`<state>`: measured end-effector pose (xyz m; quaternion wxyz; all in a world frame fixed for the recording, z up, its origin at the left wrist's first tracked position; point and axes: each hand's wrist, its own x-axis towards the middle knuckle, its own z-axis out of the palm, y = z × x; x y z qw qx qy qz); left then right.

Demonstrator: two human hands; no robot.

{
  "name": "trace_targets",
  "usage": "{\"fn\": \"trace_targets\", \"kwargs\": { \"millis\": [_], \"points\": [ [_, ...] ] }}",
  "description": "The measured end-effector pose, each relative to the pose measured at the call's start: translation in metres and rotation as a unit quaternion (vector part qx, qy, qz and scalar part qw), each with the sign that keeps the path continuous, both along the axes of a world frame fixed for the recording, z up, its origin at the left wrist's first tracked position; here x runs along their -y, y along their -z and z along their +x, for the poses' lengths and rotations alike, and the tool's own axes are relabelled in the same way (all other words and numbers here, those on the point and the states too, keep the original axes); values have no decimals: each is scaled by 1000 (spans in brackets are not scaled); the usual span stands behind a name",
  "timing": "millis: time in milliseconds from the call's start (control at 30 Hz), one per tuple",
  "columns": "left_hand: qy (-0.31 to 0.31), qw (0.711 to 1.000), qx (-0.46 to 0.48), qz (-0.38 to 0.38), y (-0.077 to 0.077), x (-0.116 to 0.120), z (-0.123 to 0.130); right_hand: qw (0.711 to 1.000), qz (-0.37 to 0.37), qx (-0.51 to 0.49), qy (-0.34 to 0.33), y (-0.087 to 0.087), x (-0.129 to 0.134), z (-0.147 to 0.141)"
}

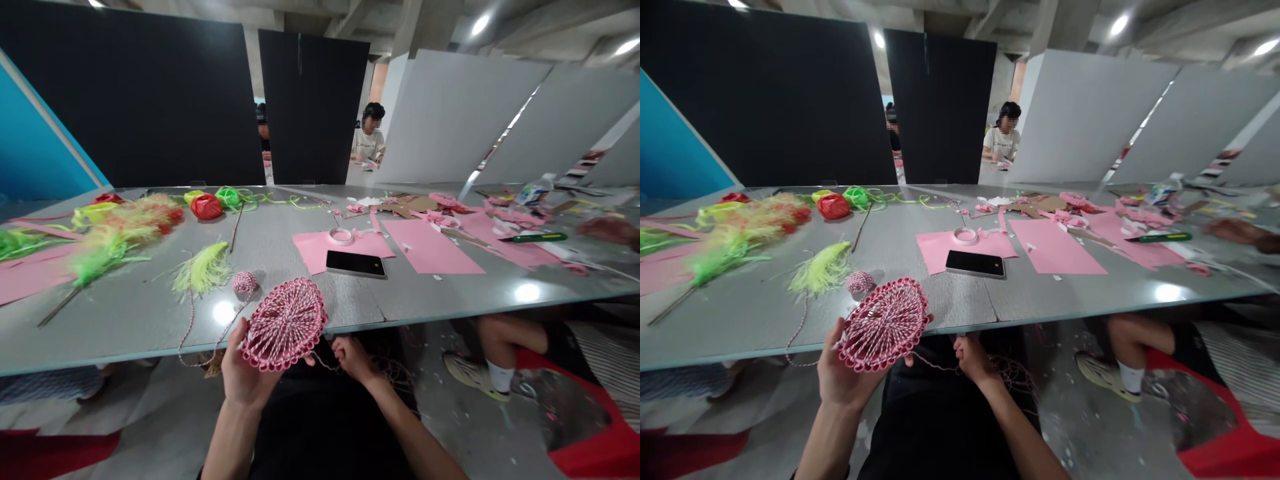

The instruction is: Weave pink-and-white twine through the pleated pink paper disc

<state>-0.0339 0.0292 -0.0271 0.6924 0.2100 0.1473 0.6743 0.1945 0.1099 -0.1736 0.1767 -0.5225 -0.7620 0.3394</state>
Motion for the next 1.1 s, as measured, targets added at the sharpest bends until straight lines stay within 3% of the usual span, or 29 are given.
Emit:
{"fn": "trace_targets", "kwargs": {
  "millis": [100, 200, 333, 433, 600, 733, 767, 933, 1100],
  "points": [
    [-6, 1000, 7, 4, 1, 1, -1, 996, -46, -63, -37, -44, 21, 9],
    [9, 1000, 2, 24, 0, 1, 1, 984, -50, -155, -71, -110, 50, 25],
    [68, 996, 14, 55, 1, 3, 10, 908, 56, -414, -36, -189, 83, 39],
    [106, 991, 55, 59, 4, 2, 16, 851, 72, -515, -74, -219, 101, 37],
    [169, 978, 96, 70, 8, 0, 27, 832, 45, -537, -131, -236, 115, 19],
    [175, 977, 109, 59, 11, -1, 32, 747, 128, -631, -165, -238, 116, 11],
    [172, 977, 111, 55, 11, -2, 33, 743, 139, -635, -159, -238, 117, 11],
    [172, 977, 120, 39, 13, -2, 37, 851, 163, -495, -62, -230, 117, 5],
    [211, 970, 109, 46, 9, 1, 47, 869, 184, -459, -25, -217, 105, -2]
  ]
}}
